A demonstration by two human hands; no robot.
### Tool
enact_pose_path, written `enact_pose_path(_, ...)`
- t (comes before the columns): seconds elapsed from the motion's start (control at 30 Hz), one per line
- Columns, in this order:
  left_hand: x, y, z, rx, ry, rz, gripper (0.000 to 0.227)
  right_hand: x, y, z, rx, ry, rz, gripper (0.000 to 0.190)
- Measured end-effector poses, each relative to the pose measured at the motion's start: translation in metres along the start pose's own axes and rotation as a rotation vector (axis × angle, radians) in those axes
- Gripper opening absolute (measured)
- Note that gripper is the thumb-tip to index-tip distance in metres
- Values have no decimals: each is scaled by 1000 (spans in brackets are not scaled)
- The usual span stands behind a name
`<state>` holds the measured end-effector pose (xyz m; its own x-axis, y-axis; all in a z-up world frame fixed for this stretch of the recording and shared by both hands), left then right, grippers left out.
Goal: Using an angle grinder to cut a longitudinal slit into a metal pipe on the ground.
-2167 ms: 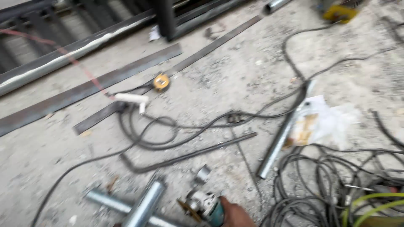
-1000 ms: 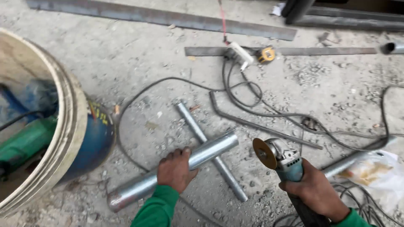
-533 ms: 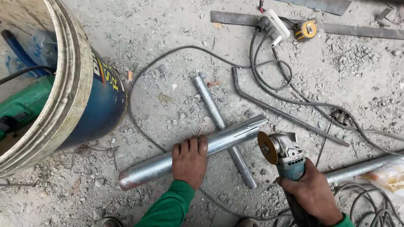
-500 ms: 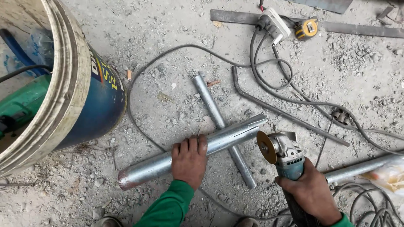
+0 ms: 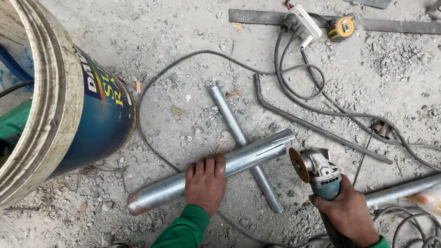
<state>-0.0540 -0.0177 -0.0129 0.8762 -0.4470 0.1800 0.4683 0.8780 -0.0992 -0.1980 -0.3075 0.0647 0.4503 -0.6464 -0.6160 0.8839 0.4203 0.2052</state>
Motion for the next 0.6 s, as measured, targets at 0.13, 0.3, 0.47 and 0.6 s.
enact_pose_path(0.13,-1,1,-7,-16,67,-9,59,-2,16,4,-30,15,-11,48)
enact_pose_path(0.3,4,2,1,-26,33,-14,53,-7,27,3,-75,39,-100,61)
enact_pose_path(0.47,6,1,1,-54,53,-23,54,8,17,5,-152,-30,-38,59)
enact_pose_path(0.6,7,0,5,-44,7,-14,46,11,24,8,-202,-28,-27,64)
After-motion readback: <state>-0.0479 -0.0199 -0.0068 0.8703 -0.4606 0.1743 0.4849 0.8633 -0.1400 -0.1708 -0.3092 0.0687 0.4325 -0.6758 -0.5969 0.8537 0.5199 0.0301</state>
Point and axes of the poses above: each hand's wrist, its own x-axis towards the middle knuckle, its own z-axis out of the back of the hand, y = z × x, the point moved 8 cm from there along x, towards the middle knuckle, and after that the axes turned 6 degrees about z, right-handed, at the moved point
